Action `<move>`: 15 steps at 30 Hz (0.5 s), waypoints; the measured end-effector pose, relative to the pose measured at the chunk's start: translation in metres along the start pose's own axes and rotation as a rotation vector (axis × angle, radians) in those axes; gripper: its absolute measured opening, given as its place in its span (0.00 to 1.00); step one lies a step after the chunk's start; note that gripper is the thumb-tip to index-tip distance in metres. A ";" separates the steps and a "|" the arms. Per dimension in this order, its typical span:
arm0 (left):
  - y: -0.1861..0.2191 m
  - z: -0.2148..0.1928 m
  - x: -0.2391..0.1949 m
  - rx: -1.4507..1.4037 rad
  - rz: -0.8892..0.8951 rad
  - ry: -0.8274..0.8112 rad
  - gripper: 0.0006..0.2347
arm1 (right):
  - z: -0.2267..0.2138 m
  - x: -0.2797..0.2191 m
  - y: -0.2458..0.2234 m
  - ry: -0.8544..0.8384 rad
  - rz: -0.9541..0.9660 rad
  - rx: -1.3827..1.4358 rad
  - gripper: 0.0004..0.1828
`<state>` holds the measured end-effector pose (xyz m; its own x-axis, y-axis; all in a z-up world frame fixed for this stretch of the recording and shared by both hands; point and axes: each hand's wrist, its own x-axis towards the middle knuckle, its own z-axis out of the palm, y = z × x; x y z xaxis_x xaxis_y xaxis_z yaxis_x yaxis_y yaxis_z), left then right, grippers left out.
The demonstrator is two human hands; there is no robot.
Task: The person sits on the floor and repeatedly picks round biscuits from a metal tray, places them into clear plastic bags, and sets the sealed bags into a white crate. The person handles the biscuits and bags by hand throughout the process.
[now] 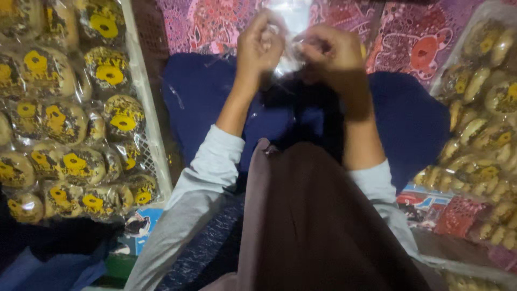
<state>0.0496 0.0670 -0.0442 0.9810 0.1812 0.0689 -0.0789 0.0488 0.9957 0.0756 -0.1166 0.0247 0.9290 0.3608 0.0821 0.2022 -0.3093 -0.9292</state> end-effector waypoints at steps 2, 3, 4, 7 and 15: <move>0.009 0.005 -0.015 0.109 0.068 0.040 0.17 | 0.014 -0.007 0.002 0.001 0.435 0.171 0.09; 0.014 0.007 -0.020 0.182 0.128 0.032 0.17 | 0.018 -0.009 0.004 0.013 0.390 0.329 0.10; 0.017 0.008 -0.024 0.257 0.190 0.025 0.17 | 0.021 -0.009 0.006 0.024 0.341 0.488 0.11; 0.019 0.005 -0.038 0.489 0.356 0.004 0.18 | 0.022 -0.013 0.016 0.097 0.418 0.610 0.21; 0.021 -0.027 -0.033 -0.209 -0.150 -0.048 0.03 | -0.008 0.000 0.004 0.012 -0.314 -0.012 0.20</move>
<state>0.0104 0.0880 -0.0269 0.9914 0.1103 -0.0703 0.0377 0.2739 0.9610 0.0794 -0.1249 0.0242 0.8244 0.4295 0.3686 0.4832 -0.1948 -0.8536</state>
